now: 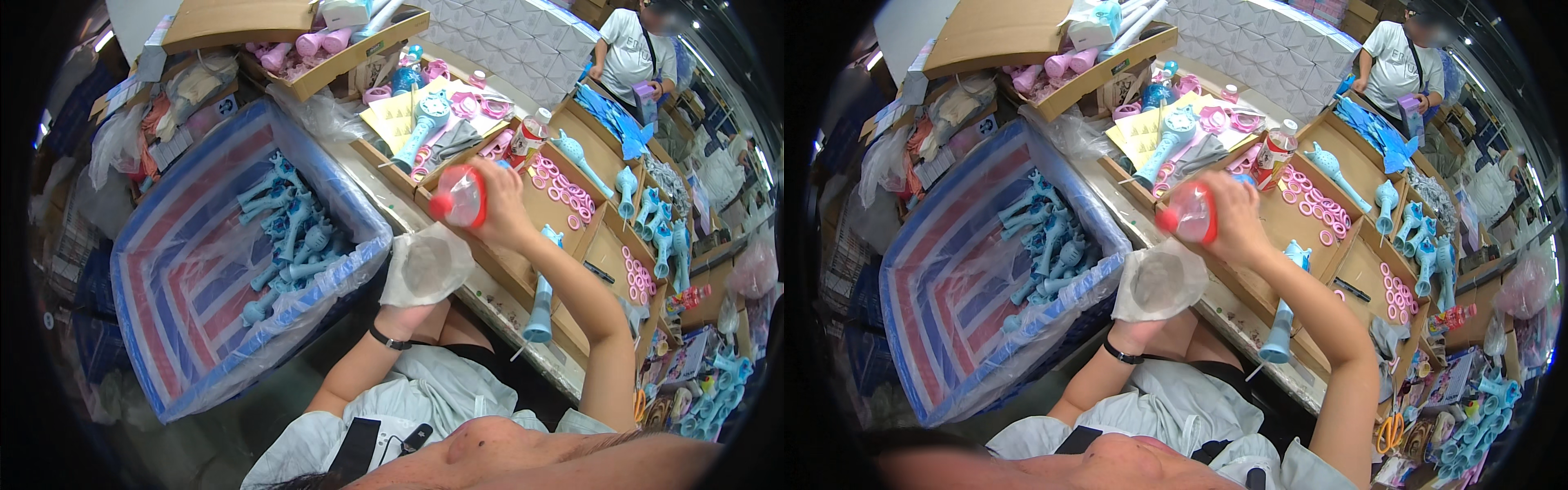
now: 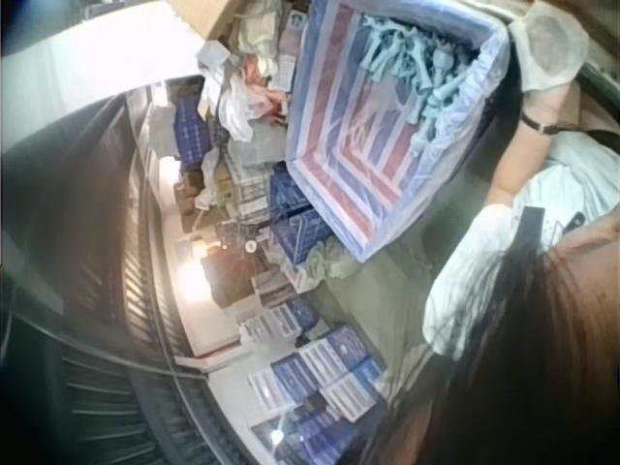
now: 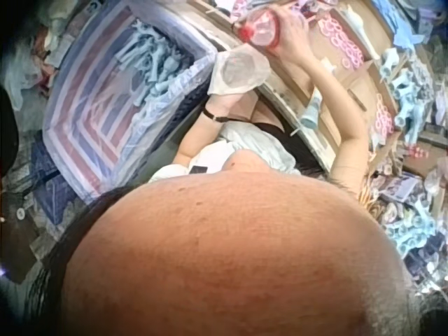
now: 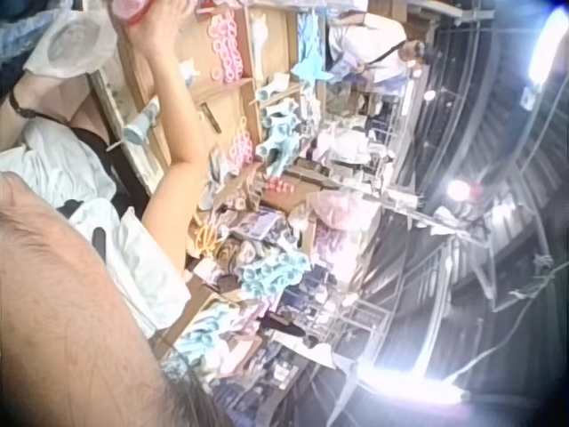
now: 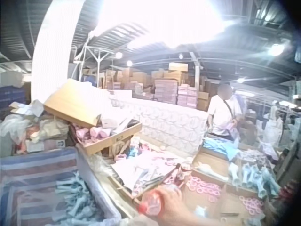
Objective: The person wipes light blue plastic toys with a white cloth, occasionally using a small brush to clean crevices. They pick up toys from a bin, wipe them, and place them on a table, repeating the process for multiple items.
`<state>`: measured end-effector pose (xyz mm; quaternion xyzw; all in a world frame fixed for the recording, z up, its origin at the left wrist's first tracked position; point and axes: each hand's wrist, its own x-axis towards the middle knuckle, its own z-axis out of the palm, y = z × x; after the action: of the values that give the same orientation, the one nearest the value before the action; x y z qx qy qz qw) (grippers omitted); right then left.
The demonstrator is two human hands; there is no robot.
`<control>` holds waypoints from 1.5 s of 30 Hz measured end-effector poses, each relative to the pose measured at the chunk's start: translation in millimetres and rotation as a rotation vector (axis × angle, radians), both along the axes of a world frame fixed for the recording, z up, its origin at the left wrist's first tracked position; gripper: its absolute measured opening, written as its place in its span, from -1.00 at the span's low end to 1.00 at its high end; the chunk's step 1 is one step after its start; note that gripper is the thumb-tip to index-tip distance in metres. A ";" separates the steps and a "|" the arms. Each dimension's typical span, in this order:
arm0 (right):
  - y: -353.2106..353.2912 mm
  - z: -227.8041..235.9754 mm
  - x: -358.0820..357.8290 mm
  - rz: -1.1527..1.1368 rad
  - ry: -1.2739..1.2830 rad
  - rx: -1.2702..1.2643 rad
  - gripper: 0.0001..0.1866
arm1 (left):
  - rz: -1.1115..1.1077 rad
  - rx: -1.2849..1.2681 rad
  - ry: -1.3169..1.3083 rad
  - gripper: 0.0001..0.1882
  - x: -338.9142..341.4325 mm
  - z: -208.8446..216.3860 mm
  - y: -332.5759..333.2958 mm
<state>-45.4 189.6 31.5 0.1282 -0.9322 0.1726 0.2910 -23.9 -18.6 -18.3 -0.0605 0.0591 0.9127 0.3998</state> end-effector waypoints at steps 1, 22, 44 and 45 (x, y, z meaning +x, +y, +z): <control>6.9 -5.1 -16.9 -0.085 -0.034 -0.092 0.07 | -0.028 0.080 0.100 -0.40 1.5 -0.2 -1.0; 23.8 -1.5 260.3 -0.691 -0.736 -1.396 -0.62 | -0.045 -0.256 -0.047 -0.47 23.3 -30.7 18.6; -48.2 -50.0 213.8 0.205 -0.781 -1.950 -0.73 | -0.036 -0.641 0.705 -0.51 41.3 -41.6 6.1; -50.9 -48.6 213.2 0.230 -0.820 -1.938 -0.73 | -0.048 -0.581 0.596 -0.49 41.6 -37.9 8.5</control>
<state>167.8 138.7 -17.1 -0.1393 -0.4053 0.8994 -0.0862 17.6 -10.1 -56.2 0.0974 0.4287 0.8260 0.3528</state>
